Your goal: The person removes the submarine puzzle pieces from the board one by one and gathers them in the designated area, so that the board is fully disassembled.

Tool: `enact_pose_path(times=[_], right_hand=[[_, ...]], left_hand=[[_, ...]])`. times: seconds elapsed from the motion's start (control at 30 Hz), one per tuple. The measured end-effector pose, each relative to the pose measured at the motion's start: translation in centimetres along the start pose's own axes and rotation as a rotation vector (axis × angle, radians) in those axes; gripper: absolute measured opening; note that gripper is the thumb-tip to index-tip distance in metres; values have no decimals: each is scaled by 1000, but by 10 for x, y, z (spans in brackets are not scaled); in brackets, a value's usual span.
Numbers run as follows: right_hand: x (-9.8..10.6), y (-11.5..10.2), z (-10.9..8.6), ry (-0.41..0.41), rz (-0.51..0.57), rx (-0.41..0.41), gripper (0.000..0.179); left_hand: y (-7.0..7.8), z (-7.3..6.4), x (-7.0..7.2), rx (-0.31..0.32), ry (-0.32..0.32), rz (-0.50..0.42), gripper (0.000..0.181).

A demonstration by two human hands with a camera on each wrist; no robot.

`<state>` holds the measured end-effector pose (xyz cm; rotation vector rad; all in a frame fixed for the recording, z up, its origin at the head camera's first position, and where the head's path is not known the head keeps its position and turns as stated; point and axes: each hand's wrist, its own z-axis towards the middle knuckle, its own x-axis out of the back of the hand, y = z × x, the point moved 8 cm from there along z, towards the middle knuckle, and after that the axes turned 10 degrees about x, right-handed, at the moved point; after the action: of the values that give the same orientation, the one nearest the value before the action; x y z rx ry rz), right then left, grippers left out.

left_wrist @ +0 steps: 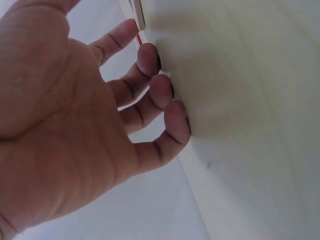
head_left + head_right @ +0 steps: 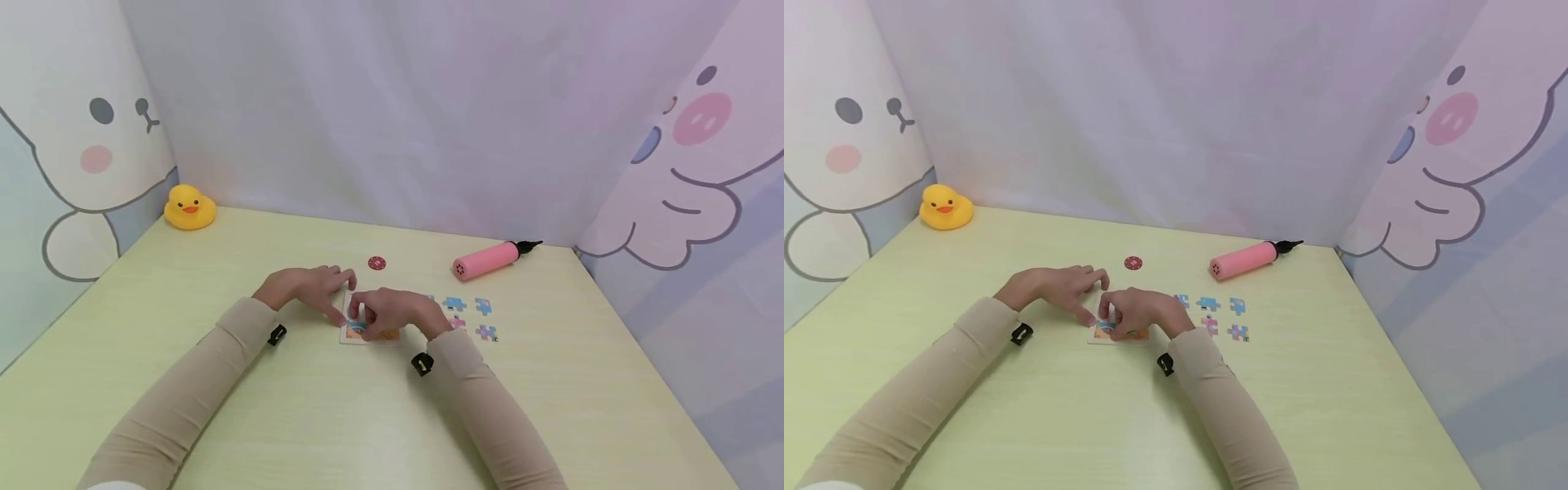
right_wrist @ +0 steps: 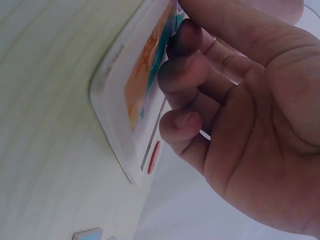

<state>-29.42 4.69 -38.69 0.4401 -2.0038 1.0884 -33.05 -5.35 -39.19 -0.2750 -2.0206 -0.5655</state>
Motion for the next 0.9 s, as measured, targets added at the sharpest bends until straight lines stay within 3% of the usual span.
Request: enact_pose_path(times=[0.27,0.53,0.9], right_hand=[[0,0,-1,16,39,2,29],[6,-1,-4,23,57,4,17],[22,-12,-11,79,-2,144,9]], left_hand=[[0,1,0,9,5,11,66],[-1,2,-1,18,0,11,66],[0,0,1,18,-10,-9,65]])
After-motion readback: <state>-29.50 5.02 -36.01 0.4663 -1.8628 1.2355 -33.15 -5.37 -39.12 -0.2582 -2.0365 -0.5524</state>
